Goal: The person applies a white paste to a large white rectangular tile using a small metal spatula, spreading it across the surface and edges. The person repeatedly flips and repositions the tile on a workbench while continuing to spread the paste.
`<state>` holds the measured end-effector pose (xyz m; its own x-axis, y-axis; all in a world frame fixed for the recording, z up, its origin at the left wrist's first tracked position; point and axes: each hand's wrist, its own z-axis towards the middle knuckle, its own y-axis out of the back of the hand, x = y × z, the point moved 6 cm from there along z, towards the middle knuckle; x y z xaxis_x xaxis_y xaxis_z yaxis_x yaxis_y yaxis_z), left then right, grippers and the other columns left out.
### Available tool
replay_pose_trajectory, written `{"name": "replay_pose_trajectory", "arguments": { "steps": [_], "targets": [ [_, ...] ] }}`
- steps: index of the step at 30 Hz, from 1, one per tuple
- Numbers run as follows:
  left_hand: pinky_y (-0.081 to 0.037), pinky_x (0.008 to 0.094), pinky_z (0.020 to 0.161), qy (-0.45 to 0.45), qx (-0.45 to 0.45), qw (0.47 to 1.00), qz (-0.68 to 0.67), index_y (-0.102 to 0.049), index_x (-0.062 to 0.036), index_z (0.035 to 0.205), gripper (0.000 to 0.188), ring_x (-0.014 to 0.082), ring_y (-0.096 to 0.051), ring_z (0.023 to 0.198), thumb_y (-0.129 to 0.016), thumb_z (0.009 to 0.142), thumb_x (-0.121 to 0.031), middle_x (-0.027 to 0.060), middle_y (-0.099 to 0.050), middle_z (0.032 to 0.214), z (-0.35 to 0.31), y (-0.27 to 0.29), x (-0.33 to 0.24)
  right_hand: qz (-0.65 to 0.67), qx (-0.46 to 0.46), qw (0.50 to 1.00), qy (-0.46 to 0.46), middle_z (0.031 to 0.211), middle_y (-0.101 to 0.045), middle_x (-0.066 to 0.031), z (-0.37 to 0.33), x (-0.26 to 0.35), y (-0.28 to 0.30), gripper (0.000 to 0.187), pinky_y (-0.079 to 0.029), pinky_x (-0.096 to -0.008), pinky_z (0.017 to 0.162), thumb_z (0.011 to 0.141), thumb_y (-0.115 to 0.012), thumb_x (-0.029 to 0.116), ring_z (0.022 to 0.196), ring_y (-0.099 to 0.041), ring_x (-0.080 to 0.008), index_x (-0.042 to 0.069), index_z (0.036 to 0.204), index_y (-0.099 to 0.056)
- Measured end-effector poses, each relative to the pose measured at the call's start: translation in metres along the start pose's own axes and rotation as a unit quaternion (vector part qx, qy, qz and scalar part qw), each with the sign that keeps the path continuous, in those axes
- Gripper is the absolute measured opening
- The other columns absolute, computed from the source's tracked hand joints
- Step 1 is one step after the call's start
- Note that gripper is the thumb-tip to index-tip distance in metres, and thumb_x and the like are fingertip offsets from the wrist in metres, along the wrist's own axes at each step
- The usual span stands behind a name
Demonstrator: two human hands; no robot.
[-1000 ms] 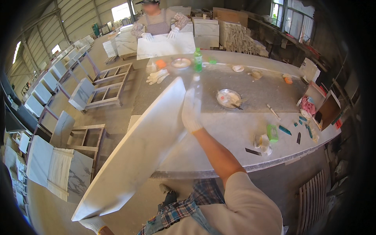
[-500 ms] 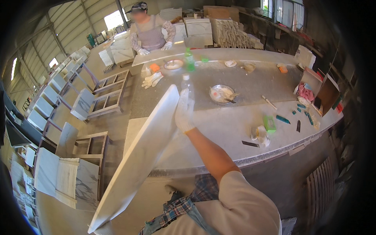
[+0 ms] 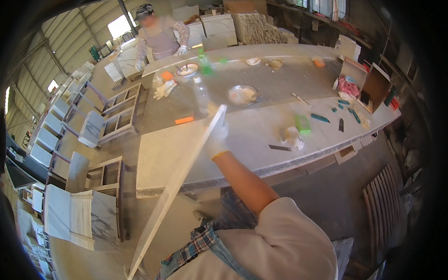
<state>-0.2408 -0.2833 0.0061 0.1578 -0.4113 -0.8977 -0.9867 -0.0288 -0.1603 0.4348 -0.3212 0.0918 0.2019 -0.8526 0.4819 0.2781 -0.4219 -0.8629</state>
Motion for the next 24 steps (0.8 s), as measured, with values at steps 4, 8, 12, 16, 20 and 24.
{"name": "replay_pose_trajectory", "arguments": {
  "steps": [4, 8, 12, 16, 20, 24],
  "targets": [
    [-0.026, 0.0611, 0.118, 0.029, 0.013, 0.999, 0.000, -0.037, -0.0115, 0.153, 0.070, 0.0428, -0.040, 0.137, -0.038, 0.101, -0.058, 0.0185, -0.045, 0.152, -0.008, 0.002, 0.012, 0.113, -0.017, 0.987, -0.114, 0.097, -0.062, -0.0063, -0.044, 0.034, 0.015, 0.034, -0.047, -0.0405, 0.082, 0.107, -0.047, 0.038, 0.089, -0.061, -0.0230, 0.007, 0.108, -0.060],
    [-0.028, 0.0594, 0.117, 0.051, 0.030, 0.998, 0.014, -0.038, -0.0108, 0.153, 0.069, 0.0418, -0.041, 0.137, -0.037, 0.102, -0.058, 0.0180, -0.046, 0.152, -0.017, 0.006, 0.022, 0.233, -0.079, 0.950, -0.193, 0.117, -0.062, -0.0099, -0.101, 0.078, 0.001, 0.037, -0.047, -0.0435, 0.096, 0.106, -0.049, 0.036, 0.106, -0.060, -0.0274, 0.005, 0.125, -0.055],
    [-0.030, 0.0576, 0.116, 0.072, 0.045, 0.996, 0.024, -0.038, -0.0101, 0.152, 0.069, 0.0408, -0.043, 0.136, -0.036, 0.102, -0.057, 0.0175, -0.046, 0.151, -0.029, 0.019, 0.030, 0.190, -0.114, 0.952, -0.209, 0.130, -0.062, -0.0122, -0.128, 0.100, 0.002, 0.044, -0.047, -0.0445, 0.105, 0.105, -0.051, 0.034, 0.118, -0.060, -0.0300, 0.003, 0.137, -0.052],
    [-0.031, 0.0558, 0.116, 0.089, 0.060, 0.994, 0.033, -0.039, -0.0093, 0.152, 0.068, 0.0398, -0.044, 0.136, -0.036, 0.103, -0.057, 0.0170, -0.047, 0.151, -0.035, 0.028, 0.036, 0.098, -0.133, 0.956, -0.242, 0.122, -0.065, -0.0118, -0.138, 0.100, 0.031, 0.041, -0.053, -0.0399, 0.096, 0.101, -0.062, 0.028, 0.111, -0.064, -0.0273, 0.002, 0.131, -0.057],
    [-0.033, 0.0540, 0.115, 0.111, 0.076, 0.990, 0.042, -0.040, -0.0086, 0.151, 0.067, 0.0387, -0.045, 0.135, -0.035, 0.104, -0.056, 0.0166, -0.047, 0.151, -0.034, 0.025, 0.042, -0.018, -0.168, 0.952, -0.257, 0.111, -0.068, -0.0123, -0.155, 0.103, 0.056, 0.035, -0.056, -0.0377, 0.084, 0.094, -0.070, 0.017, 0.100, -0.067, -0.0250, -0.001, 0.123, -0.062],
    [-0.034, 0.0522, 0.115, 0.139, 0.091, 0.985, 0.044, -0.040, -0.0078, 0.151, 0.067, 0.0377, -0.046, 0.135, -0.034, 0.104, -0.055, 0.0161, -0.048, 0.150, -0.029, 0.012, 0.055, -0.071, -0.092, 0.966, -0.232, 0.105, -0.068, -0.0098, -0.169, 0.118, 0.038, 0.028, -0.055, -0.0358, 0.079, 0.095, -0.067, 0.013, 0.094, -0.067, -0.0213, -0.003, 0.117, -0.063]
  ]
}}
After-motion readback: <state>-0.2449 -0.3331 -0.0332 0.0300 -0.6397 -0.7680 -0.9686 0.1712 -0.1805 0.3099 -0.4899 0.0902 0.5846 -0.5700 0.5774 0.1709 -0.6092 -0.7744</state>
